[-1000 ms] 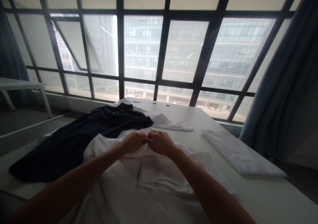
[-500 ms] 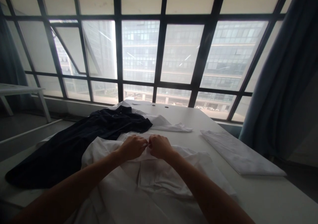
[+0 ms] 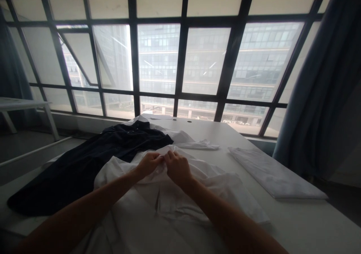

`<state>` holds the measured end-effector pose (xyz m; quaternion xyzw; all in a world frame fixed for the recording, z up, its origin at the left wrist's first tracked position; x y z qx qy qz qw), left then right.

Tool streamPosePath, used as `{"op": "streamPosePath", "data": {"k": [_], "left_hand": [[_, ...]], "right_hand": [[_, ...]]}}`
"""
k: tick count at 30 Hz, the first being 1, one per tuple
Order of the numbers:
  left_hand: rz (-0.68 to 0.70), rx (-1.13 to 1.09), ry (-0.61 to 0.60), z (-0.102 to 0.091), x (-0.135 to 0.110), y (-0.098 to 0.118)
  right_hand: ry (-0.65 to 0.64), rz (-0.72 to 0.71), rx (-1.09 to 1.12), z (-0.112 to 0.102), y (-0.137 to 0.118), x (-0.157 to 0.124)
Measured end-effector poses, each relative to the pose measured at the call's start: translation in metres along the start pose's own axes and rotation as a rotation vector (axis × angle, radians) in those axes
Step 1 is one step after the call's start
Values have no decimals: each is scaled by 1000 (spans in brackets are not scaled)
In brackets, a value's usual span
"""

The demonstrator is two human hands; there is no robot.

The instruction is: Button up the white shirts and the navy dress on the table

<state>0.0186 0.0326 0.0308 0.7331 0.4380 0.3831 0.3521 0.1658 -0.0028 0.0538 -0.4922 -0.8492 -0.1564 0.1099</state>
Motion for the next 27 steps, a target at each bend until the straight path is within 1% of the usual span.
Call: {"op": "streamPosePath", "data": {"k": [3, 6, 8, 10, 11, 13, 16, 18, 19, 20, 22, 23, 25, 26, 27], "left_hand": [[-49, -189, 14, 1, -1, -3], [-80, -331, 5, 2, -3, 1], [-66, -377, 22, 0, -3, 6], [-18, -340, 75, -5, 1, 7], [10, -299, 103, -9, 4, 6], [47, -215, 151, -19, 11, -2], [20, -59, 190, -37, 19, -20], [-17, 128, 195, -45, 20, -29], [-14, 251, 203, -46, 18, -30], [17, 386, 217, -45, 16, -30], [166, 639, 214, -37, 9, -22], [269, 732, 180, -31, 5, -16], [459, 825, 28, -14, -3, -4], [518, 840, -67, -6, -7, 2], [546, 846, -152, 1, -9, 6]], "right_hand": [[43, -85, 40, 6, 4, 0], [66, -176, 172, 9, 11, 0], [6, -264, 253, 11, 14, 0], [-86, -337, 280, 13, 17, 1], [-111, -340, 279, 13, 20, 1], [-99, -259, 266, 10, 28, 4], [-19, -49, 242, 3, 49, 9], [21, 66, 226, -1, 66, 11], [41, 113, 220, -3, 74, 12], [61, 151, 220, -5, 80, 12], [97, 202, 241, -7, 89, 12], [113, 213, 254, -9, 90, 12], [142, 214, 272, -11, 88, 12], [155, 215, 268, -13, 86, 12], [165, 218, 255, -14, 83, 12]]}}
Point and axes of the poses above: each hand's wrist, its own x-axis towards the middle knuckle, its own z-axis out of the palm, y = z × x, the point moved 1 cm from there along x, towards the middle knuckle, and after that the axes turned 9 degrees about -y, right-handed, at the moved point
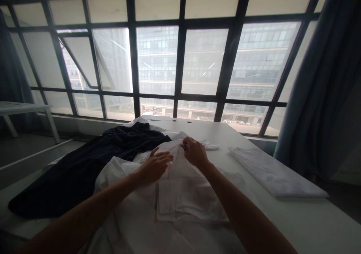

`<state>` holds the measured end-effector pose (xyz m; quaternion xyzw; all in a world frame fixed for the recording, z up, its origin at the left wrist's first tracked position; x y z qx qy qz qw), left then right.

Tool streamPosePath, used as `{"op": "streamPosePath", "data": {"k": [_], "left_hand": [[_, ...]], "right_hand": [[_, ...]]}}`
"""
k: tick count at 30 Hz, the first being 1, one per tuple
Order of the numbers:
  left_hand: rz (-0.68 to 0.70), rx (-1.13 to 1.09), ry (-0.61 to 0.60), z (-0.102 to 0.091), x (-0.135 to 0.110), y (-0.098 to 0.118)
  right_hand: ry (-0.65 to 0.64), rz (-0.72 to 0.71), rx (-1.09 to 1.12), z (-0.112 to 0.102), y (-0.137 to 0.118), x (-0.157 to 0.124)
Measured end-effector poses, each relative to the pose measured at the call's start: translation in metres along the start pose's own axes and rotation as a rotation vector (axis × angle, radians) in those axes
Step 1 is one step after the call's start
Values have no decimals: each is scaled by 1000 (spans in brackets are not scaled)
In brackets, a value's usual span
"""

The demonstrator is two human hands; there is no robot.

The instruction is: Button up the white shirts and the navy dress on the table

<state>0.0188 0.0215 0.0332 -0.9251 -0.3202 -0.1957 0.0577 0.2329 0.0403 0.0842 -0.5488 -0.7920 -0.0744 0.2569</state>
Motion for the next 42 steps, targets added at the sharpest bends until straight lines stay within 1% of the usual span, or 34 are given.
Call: {"op": "streamPosePath", "data": {"k": [2, 5, 7, 9, 10, 11, 14, 16, 17, 20, 22, 26, 28, 30, 32, 34, 35, 38, 42], "left_hand": [[32, -24, -112, 3, 3, 11], [10, -71, -248, 7, 4, 15], [-21, -111, -300, 10, 4, 14], [-81, -167, -309, 13, 4, 11], [-115, -209, -297, 15, 4, 10], [-145, -261, -278, 17, 4, 8], [-199, -437, -171, 24, 2, 4], [-177, -520, -86, 25, 2, 2], [-157, -543, -53, 24, 2, 1], [-104, -554, -26, 19, 2, 2], [-100, -536, -37, 13, 3, 3], [-100, -457, -94, -2, 1, 3], [-106, -394, -123, -9, 0, 3], [-130, -337, -129, -15, -1, 4], [-177, -305, -115, -18, 0, 5], [-234, -313, -102, -16, 1, 7], [-257, -332, -96, -14, 2, 8], [-280, -438, -76, -5, 3, 7], [-307, -621, -39, 6, 2, 2]], "right_hand": [[4, 8, -48, -1, -6, -1], [0, 15, -161, -4, -15, -4], [25, -15, -242, -7, -21, -6], [13, -53, -287, -10, -27, -8], [-30, -66, -283, -11, -30, -9], [-100, -71, -260, -11, -32, -10], [-390, -101, -141, -7, -34, -13], [-564, -148, -85, -3, -33, -15], [-631, -174, -68, -1, -32, -16], [-754, -231, -2, 1, -28, -16], [-776, -250, 58, 0, -27, -16], [-723, -242, 100, -10, -29, -16], [-725, -248, 96, -15, -31, -16], [-787, -254, 115, -18, -33, -17], [-892, -232, 164, -17, -35, -18], [-968, -177, 223, -14, -37, -20], [-980, -148, 253, -11, -38, -20], [-932, -118, 334, -3, -39, -20], [-877, -144, 465, 4, -37, -17]]}}
Point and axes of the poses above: each hand's wrist, its own x-axis towards the middle knuckle, its own z-axis out of the palm, y = z × x, the point moved 1 cm from there along x, towards the middle knuckle, and after that the axes turned 9 degrees about -y, right-handed, at the moved point
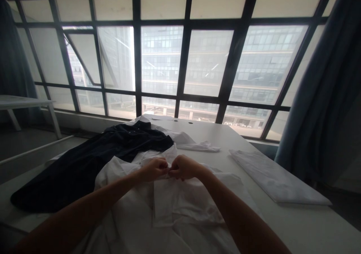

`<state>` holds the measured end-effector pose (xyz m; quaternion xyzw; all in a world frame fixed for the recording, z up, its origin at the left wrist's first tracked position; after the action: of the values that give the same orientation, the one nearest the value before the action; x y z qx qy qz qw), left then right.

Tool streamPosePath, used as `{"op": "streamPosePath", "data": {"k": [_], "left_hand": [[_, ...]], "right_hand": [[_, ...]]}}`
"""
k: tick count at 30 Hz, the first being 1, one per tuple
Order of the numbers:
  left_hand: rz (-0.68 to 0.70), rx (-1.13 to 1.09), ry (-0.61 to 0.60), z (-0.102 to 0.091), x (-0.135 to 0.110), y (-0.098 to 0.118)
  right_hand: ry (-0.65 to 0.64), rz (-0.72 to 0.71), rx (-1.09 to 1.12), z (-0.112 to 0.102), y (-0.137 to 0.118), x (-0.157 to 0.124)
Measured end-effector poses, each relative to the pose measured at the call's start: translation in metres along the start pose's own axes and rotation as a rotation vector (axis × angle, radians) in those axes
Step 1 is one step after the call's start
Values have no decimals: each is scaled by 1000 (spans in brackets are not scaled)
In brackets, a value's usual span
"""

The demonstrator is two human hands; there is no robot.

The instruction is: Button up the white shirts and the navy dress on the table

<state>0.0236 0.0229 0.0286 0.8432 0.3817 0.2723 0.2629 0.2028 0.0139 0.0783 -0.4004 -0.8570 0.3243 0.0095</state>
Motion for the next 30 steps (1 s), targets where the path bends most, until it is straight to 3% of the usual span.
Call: {"op": "streamPosePath", "data": {"k": [10, 19, 24, 26, 30], "left_hand": [[13, -149, -31, -7, 0, -2], [22, -145, -55, -10, -3, 7], [12, -89, -21, -10, -3, 6], [45, -73, -27, -9, -2, 4], [111, -67, -65, -5, -1, -1]], "right_hand": [[38, -88, 190, -1, 16, 8], [43, -14, 166, 1, 11, 7], [13, -43, 220, 2, 12, 8], [47, -40, 117, 2, 10, 7], [266, -82, -265, 2, -1, 3]]}}
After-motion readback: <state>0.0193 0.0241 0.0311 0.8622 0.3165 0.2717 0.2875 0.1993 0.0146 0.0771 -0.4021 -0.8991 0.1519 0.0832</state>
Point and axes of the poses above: each hand's wrist, its own x-axis towards the middle knuckle, its own z-axis out of the palm, y = z × x, the point moved 1 cm from there along x, towards the middle knuckle, and after that the axes turned 9 degrees about -y, right-handed, at the moved point
